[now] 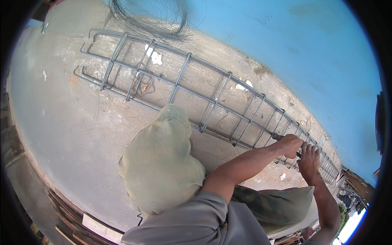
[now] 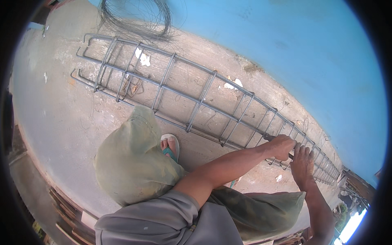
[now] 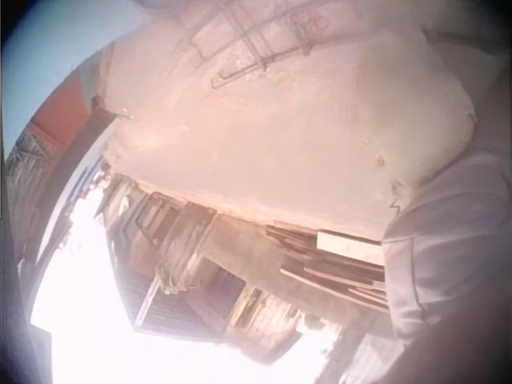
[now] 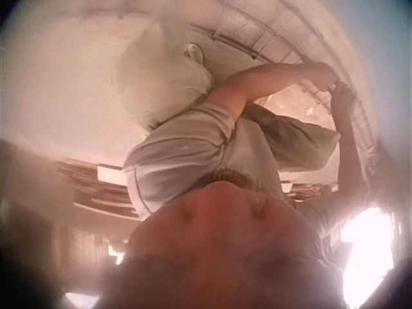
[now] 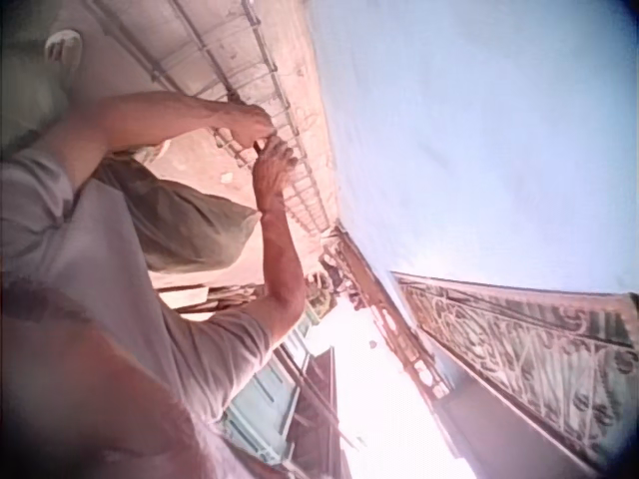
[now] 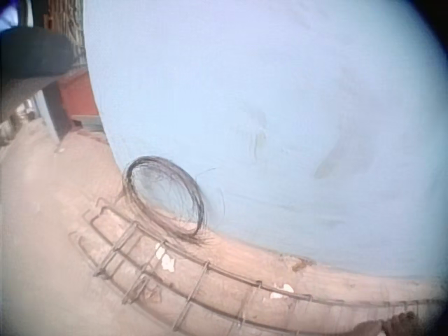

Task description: The person uses pliers to twist wire ties around the intersections of a long rebar cage laid on the ground. They repeatedly cut wire from a coil, wrap it around the bars, and twist it tight to secure the structure.

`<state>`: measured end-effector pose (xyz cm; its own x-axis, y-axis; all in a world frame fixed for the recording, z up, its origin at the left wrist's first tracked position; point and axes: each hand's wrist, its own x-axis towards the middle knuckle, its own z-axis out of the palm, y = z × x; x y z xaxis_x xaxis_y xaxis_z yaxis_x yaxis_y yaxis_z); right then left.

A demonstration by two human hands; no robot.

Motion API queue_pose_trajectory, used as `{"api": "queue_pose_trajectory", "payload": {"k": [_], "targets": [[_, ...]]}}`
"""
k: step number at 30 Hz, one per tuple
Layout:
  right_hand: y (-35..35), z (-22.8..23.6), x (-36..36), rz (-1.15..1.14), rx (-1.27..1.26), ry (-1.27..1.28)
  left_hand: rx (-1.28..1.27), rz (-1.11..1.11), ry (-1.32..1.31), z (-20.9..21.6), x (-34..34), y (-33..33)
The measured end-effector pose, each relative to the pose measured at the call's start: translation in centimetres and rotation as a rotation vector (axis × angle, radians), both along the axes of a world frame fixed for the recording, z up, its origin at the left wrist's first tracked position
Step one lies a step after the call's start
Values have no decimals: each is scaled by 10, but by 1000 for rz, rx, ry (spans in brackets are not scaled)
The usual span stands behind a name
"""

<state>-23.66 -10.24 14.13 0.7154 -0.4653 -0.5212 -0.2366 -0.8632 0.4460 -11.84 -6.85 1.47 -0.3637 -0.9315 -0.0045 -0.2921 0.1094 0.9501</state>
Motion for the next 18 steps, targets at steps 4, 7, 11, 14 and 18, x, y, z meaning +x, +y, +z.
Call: {"api": "queue_pose_trajectory", "payload": {"k": [4, 7, 11, 14, 18], "targets": [[-17, -7, -14, -334, 130, 89, -126, 230, 11, -8, -25, 6], [-26, -4, -4, -1064, 666, 157, -428, 516, -130, -16, -44, 37], [-5, 23, 16, -1472, 786, 169, -374, 271, -65, -28, -53, 34], [22, 20, 29, -659, 339, 48, -221, 166, -24, -20, -28, 24], [18, -2, 20, -365, 132, 16, 1, 6, -2, -15, -6, 0]]}}
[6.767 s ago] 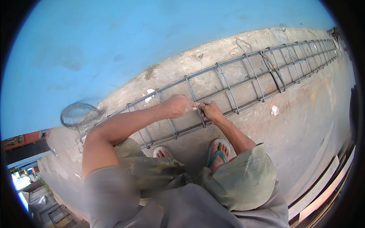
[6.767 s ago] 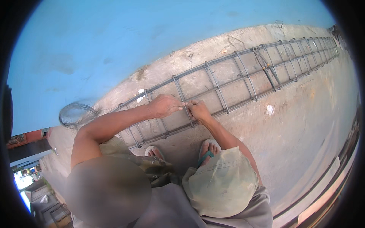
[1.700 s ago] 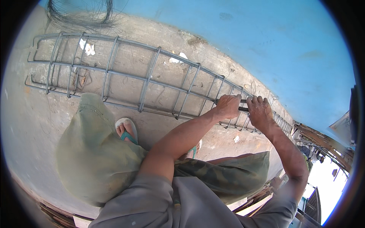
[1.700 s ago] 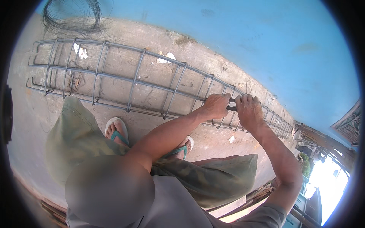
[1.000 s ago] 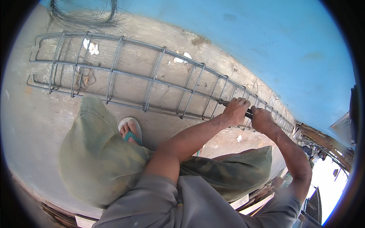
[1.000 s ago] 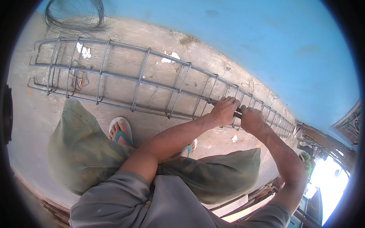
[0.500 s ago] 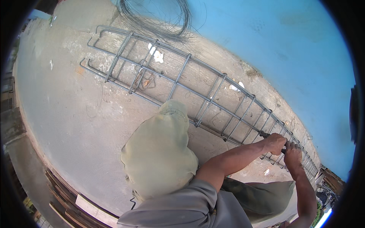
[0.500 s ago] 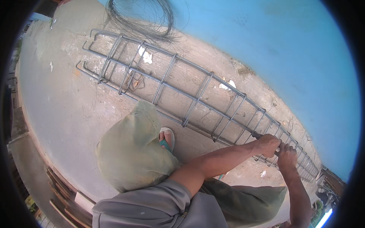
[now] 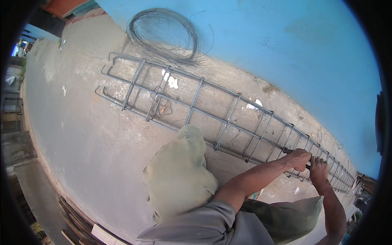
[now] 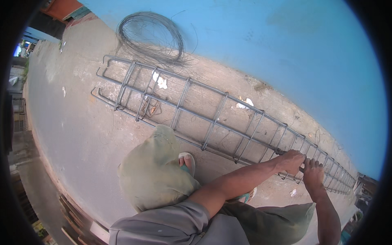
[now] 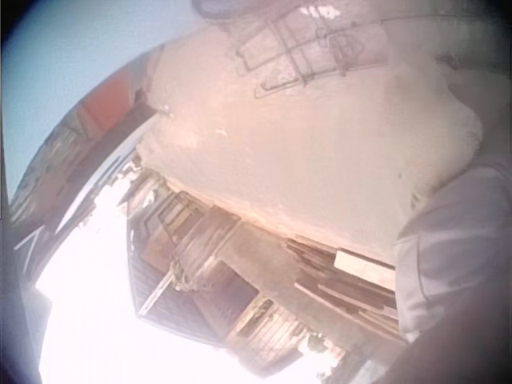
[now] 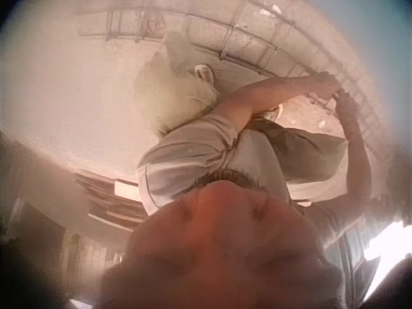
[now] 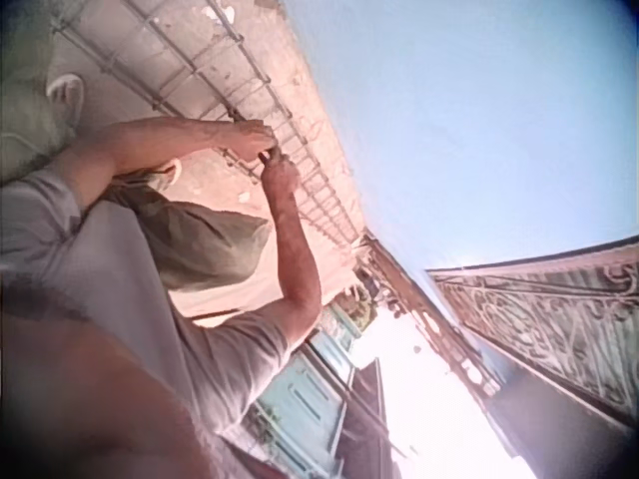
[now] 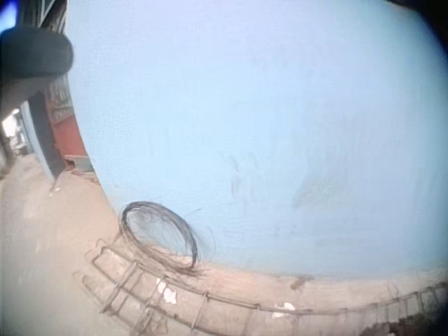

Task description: The person uses pliers to twist wire ties around the intersections of a long rebar cage laid on the ground. They repeatedly cut wire from a coil, wrap it around the bars, and twist it tight to secure the structure.

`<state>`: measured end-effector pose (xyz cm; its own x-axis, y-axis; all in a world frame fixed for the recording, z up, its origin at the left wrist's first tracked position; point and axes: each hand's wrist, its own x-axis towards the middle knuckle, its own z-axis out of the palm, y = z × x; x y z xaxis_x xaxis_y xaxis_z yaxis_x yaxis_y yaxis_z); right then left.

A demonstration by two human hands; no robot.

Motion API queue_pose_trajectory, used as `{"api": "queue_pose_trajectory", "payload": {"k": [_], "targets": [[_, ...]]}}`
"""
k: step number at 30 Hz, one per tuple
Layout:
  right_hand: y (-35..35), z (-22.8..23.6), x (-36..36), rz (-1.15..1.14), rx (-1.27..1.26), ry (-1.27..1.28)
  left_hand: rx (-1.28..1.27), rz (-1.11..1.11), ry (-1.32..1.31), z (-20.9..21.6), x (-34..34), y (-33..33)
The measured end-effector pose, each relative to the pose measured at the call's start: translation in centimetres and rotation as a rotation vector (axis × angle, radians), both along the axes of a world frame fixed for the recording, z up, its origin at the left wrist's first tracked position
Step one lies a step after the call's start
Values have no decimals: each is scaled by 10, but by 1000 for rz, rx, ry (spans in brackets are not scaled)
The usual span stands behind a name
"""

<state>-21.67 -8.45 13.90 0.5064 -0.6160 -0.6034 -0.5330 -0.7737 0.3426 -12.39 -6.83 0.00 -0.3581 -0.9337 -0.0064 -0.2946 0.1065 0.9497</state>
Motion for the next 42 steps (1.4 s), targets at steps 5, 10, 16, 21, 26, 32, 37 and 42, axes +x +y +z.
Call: {"api": "queue_pose_trajectory", "payload": {"k": [5, 10, 16, 21, 26, 32, 37, 42], "targets": [[-33, 3, -33, -1188, 790, 53, -397, 300, -65, 0, -18, 37], [-8, 4, -31, -265, 264, -122, -67, -74, -215, 15, -2, 18], [-23, -5, -69, -1194, 1045, 71, 72, -528, -349, 49, 4, -4], [14, -23, -129, -1364, 1236, -324, 75, -575, -209, 57, 3, 20], [71, -66, -155, -997, 816, -889, 2, 40, 252, 64, 33, -11], [143, -76, -159, -1281, 699, -1199, -167, 1172, 606, 72, 144, -44], [140, -79, -133, -1541, 660, -1276, -332, 1428, 641, 102, 179, -34], [117, -135, -115, -1428, 561, -1474, -501, 1521, 578, 110, 182, -30]]}}
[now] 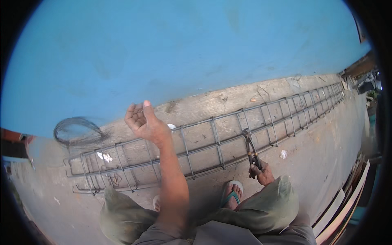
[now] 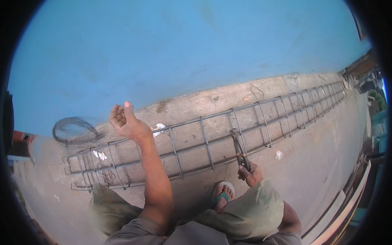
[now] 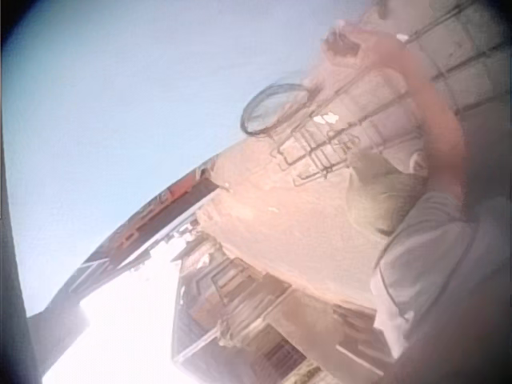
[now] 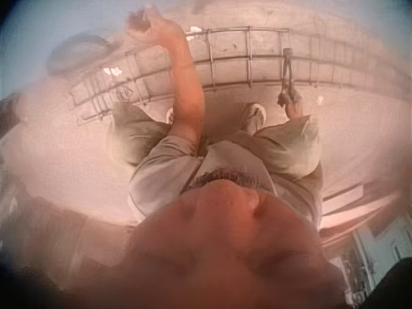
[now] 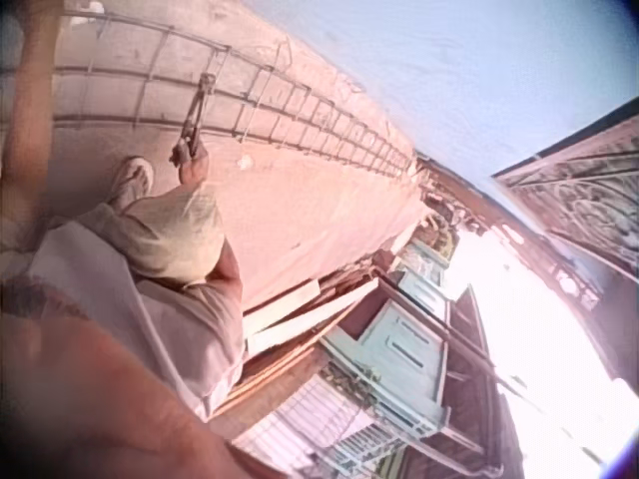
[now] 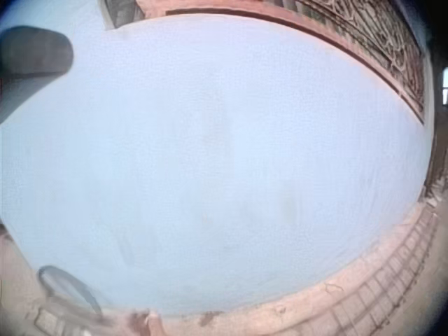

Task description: The person uses pliers to twist wire ties around the intersections of a long rebar cage laid on the ground. They repeatedly cut wire from a coil, wrap it around the bars, and twist it tight to secure the structure.

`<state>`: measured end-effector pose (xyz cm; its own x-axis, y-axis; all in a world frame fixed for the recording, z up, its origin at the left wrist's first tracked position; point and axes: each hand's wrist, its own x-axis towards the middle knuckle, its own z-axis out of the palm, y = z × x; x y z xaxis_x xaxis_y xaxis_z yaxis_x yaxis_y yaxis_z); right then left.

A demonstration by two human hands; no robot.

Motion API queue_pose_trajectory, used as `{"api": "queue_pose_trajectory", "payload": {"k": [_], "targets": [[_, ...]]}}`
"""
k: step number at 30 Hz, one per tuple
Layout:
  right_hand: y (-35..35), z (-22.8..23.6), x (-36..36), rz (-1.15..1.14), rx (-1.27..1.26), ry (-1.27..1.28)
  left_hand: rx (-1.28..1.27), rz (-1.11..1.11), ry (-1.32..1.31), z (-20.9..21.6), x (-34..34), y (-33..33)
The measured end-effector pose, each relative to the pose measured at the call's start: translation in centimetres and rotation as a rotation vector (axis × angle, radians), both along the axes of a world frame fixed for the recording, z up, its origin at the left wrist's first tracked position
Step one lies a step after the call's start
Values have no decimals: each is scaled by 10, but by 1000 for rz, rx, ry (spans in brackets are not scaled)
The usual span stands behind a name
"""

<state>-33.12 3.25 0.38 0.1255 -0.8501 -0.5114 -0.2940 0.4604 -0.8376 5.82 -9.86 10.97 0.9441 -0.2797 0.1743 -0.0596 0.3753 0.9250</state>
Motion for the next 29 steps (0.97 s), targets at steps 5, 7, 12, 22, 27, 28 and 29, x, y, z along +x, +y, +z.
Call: {"api": "queue_pose_trajectory", "payload": {"k": [5, 7, 12, 22, 27, 28, 29], "targets": [[-17, 13, 0, -85, -197, 34, 41, 564, 171, -30, 146, 38], [-28, 9, -5, -101, -236, 39, 53, 581, 372, -19, 179, 56], [-75, -15, -63, -119, -201, 54, 96, 697, 557, 3, 278, 43], [-33, 75, -109, -271, -127, -94, -278, 232, 705, 94, 254, 46], [27, 231, -97, -469, 215, 187, -27, -159, 831, 169, 142, 104], [42, 256, -105, -466, 248, 194, 17, -207, 876, 198, 108, 116], [55, 293, -95, -493, 281, 185, 116, -325, 862, 220, 76, 130]]}}
